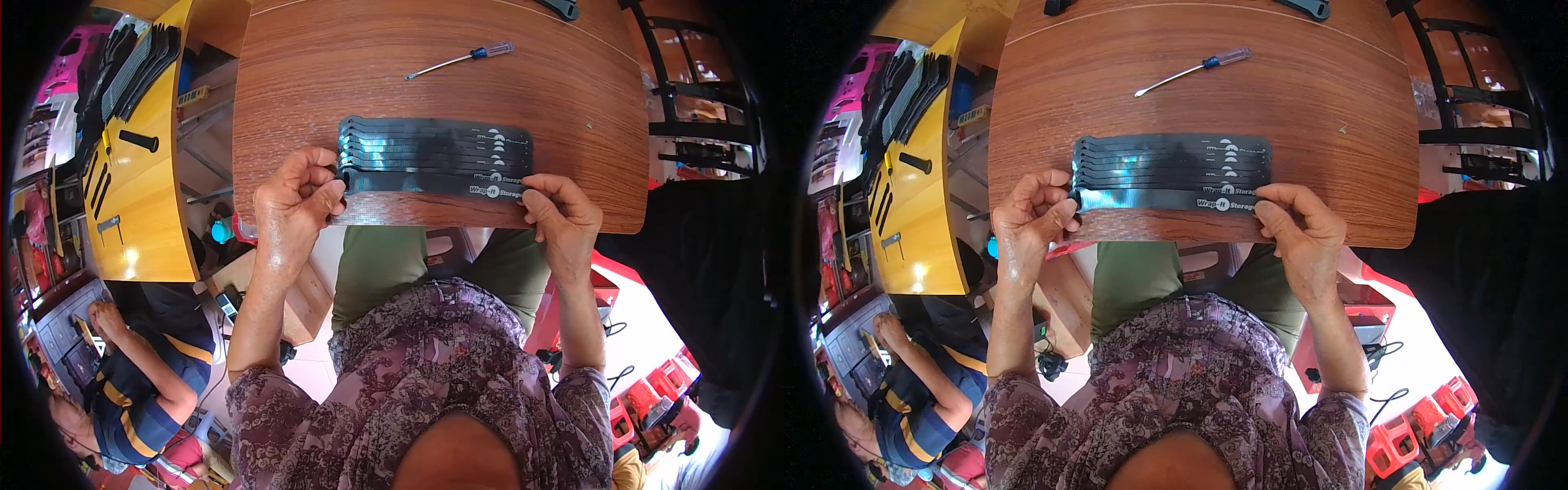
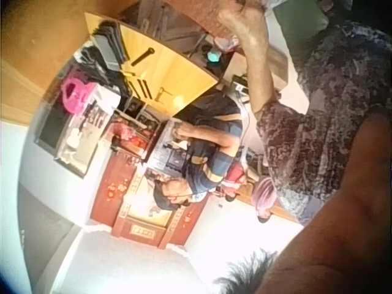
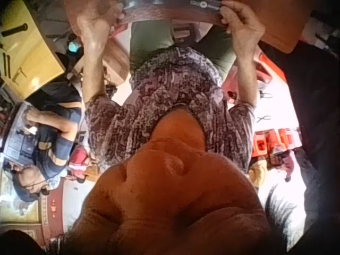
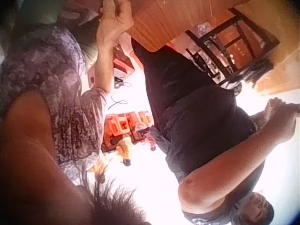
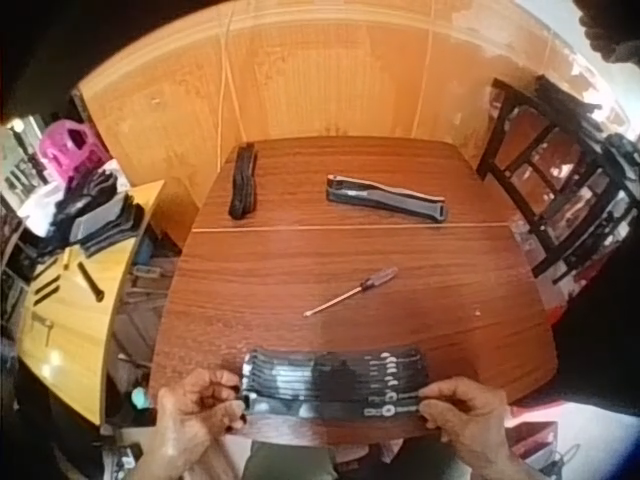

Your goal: Inspecting and aligning black elastic garment straps at a workstation.

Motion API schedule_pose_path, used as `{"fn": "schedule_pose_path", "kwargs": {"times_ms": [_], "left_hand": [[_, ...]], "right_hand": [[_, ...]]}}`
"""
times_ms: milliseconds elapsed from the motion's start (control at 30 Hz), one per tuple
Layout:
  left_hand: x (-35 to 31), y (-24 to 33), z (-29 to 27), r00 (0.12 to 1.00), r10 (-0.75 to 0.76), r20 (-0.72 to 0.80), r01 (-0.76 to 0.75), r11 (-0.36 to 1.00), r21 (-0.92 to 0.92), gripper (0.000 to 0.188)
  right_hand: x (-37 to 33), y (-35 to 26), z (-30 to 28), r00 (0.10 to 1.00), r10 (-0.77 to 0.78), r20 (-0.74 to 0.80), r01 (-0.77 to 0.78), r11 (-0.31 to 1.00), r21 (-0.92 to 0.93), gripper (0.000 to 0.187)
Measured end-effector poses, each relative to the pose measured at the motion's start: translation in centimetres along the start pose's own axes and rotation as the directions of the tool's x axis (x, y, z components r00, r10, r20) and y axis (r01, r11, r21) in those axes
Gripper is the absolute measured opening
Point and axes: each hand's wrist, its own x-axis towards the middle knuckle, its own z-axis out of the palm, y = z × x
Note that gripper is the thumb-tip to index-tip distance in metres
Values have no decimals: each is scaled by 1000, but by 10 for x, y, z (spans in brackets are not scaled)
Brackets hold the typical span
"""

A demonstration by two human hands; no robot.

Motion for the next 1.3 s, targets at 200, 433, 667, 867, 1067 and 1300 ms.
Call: {"fn": "schedule_pose_path", "kwargs": {"times_ms": [200, 433, 667, 867, 1067, 1300], "left_hand": [[2, -8, -2, 995, 99, -31, -98, 995, 29, 21], [3, -8, -3, 993, 107, -41, -106, 994, 30, 20], [2, -9, -1, 993, 114, -38, -114, 993, 13, 20], [3, -12, 3, 995, 100, 2, -100, 995, -4, 23], [2, -13, -2, 997, 72, -30, -73, 997, -10, 23], [1, -17, -4, 989, 147, -16, -147, 989, -17, 26]], "right_hand": [[0, 1, 3, 999, -35, -32, 35, 999, 10, 14], [2, 1, 5, 999, -28, -40, 27, 999, -41, 14], [2, 0, 5, 999, -1, -42, 0, 1000, -25, 13], [2, 0, -1, 999, -16, -51, 14, 999, -37, 13], [6, -4, 8, 997, 62, -37, -61, 998, 19, 12], [7, -1, 5, 999, 47, -1, -47, 997, 58, 12]]}}
